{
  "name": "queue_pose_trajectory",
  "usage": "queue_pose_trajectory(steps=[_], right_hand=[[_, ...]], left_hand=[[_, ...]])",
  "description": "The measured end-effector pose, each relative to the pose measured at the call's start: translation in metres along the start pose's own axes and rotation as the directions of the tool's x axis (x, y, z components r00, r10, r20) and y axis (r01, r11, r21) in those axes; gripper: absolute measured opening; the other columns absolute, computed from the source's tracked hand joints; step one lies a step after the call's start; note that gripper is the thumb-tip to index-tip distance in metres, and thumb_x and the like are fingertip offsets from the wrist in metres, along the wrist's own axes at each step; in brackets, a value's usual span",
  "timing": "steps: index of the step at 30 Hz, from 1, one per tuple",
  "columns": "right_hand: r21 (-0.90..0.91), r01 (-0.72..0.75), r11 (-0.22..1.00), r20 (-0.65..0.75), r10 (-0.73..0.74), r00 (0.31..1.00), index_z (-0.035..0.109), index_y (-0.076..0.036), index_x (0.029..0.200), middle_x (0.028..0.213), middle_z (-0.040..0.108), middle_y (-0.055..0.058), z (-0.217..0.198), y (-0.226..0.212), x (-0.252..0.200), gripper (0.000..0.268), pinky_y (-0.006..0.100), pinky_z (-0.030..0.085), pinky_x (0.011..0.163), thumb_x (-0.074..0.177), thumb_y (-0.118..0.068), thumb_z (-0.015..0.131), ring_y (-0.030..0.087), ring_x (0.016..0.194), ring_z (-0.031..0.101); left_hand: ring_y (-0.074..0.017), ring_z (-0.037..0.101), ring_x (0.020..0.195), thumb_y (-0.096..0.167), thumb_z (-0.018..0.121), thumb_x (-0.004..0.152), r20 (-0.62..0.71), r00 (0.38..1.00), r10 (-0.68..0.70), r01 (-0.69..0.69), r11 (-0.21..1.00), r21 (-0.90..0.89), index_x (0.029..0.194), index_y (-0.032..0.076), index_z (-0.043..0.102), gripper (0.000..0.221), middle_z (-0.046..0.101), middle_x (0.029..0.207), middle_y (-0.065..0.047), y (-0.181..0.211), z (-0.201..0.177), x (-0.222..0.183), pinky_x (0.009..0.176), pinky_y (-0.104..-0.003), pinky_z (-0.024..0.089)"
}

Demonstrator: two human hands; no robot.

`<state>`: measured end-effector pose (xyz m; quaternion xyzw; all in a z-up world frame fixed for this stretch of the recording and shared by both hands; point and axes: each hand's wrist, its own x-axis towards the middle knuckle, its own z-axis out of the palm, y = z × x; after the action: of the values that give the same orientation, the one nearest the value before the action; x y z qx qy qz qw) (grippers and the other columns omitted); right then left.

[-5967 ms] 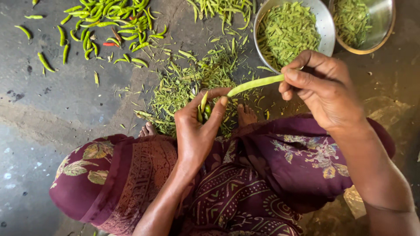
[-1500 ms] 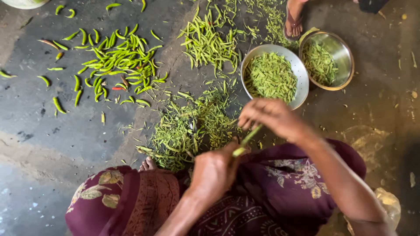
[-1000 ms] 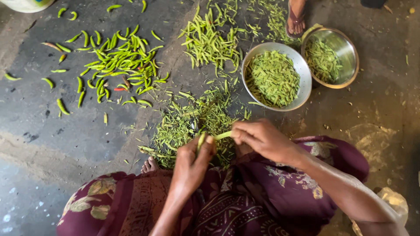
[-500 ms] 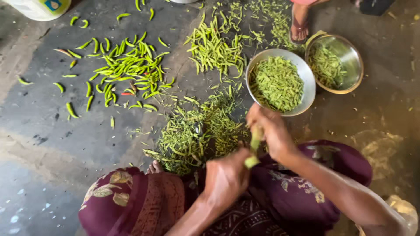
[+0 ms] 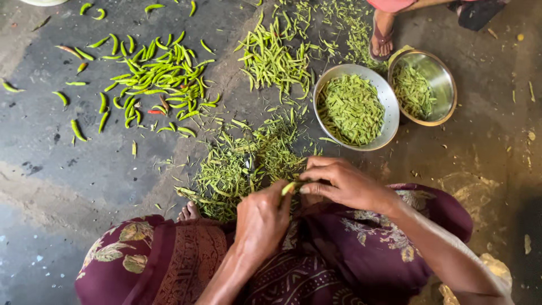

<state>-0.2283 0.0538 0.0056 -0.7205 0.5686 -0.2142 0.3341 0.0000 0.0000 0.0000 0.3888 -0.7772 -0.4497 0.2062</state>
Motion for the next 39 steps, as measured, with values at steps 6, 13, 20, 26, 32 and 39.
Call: queue_pose_trajectory(steps=[6, 13, 20, 26, 32, 39], right_hand=[[0.355, -0.088, 0.931, -0.187, 0.163, 0.969, 0.074, -0.003, 0.092, 0.087, 0.065, 0.004, 0.011, 0.005, -0.008, 0.024, 0.025, 0.049, 0.063, 0.100, -0.023, 0.064, 0.011, 0.072, 0.058], [0.852, -0.132, 0.506, -0.267, 0.637, 0.723, 0.062, -0.006, 0.079, 0.078, 0.064, -0.002, -0.015, -0.002, 0.011, 0.033, 0.023, 0.043, 0.058, 0.103, -0.028, 0.060, 0.009, 0.059, 0.049], [0.957, -0.007, 0.291, -0.189, 0.638, 0.747, 0.064, -0.002, 0.109, 0.071, 0.048, -0.006, -0.057, -0.015, 0.002, 0.024, 0.020, 0.033, 0.053, 0.103, -0.026, 0.059, 0.004, 0.057, 0.037], [0.821, 0.065, 0.567, -0.265, 0.278, 0.923, 0.059, -0.001, 0.104, 0.078, 0.057, -0.002, -0.045, -0.044, -0.037, 0.019, 0.025, 0.043, 0.061, 0.114, -0.016, 0.054, 0.009, 0.067, 0.050], [0.745, 0.060, 0.664, -0.280, 0.229, 0.932, 0.060, -0.007, 0.101, 0.077, 0.057, -0.006, -0.062, -0.070, -0.006, 0.010, 0.025, 0.044, 0.059, 0.107, -0.013, 0.054, 0.009, 0.067, 0.053], [0.815, 0.569, -0.107, -0.575, -0.032, 0.818, 0.065, -0.007, 0.098, 0.065, 0.049, -0.002, -0.088, -0.053, -0.050, 0.011, 0.023, 0.030, 0.045, 0.100, -0.018, 0.062, 0.008, 0.053, 0.038]], left_hand=[[-0.0190, 0.048, 0.052, 0.010, 0.058, 0.111, 0.109, 0.994, 0.017, 0.032, 0.900, -0.434, 0.088, 0.001, 0.068, 0.026, 0.056, 0.061, -0.014, -0.006, -0.008, 0.007, 0.047, -0.038, 0.038], [-0.0181, 0.062, 0.050, -0.004, 0.057, 0.086, -0.073, 0.925, 0.372, -0.376, 0.925, -0.054, 0.099, 0.007, 0.072, 0.022, 0.071, 0.072, -0.010, 0.015, 0.027, -0.007, 0.042, -0.034, 0.048], [-0.0143, 0.057, 0.046, 0.006, 0.064, 0.092, -0.019, 0.973, 0.231, -0.230, 0.953, -0.196, 0.102, 0.005, 0.072, 0.013, 0.065, 0.064, -0.007, 0.017, 0.032, -0.008, 0.040, -0.032, 0.044], [-0.0058, 0.039, 0.047, 0.020, 0.052, 0.108, 0.040, 0.982, -0.187, 0.173, 0.778, -0.604, 0.088, 0.004, 0.070, 0.030, 0.047, 0.057, 0.004, -0.007, 0.010, 0.002, 0.041, -0.028, 0.030], [-0.0037, 0.038, 0.055, 0.023, 0.053, 0.107, -0.012, 0.995, -0.104, 0.089, 0.898, -0.431, 0.089, 0.004, 0.070, 0.031, 0.045, 0.060, 0.006, 0.014, 0.000, 0.007, 0.048, -0.027, 0.030], [-0.0095, 0.036, 0.045, 0.029, 0.056, 0.104, 0.341, 0.903, -0.261, 0.406, 0.778, -0.479, 0.100, 0.007, 0.081, 0.033, 0.049, 0.053, 0.001, 0.002, 0.005, 0.001, 0.044, -0.030, 0.025]])
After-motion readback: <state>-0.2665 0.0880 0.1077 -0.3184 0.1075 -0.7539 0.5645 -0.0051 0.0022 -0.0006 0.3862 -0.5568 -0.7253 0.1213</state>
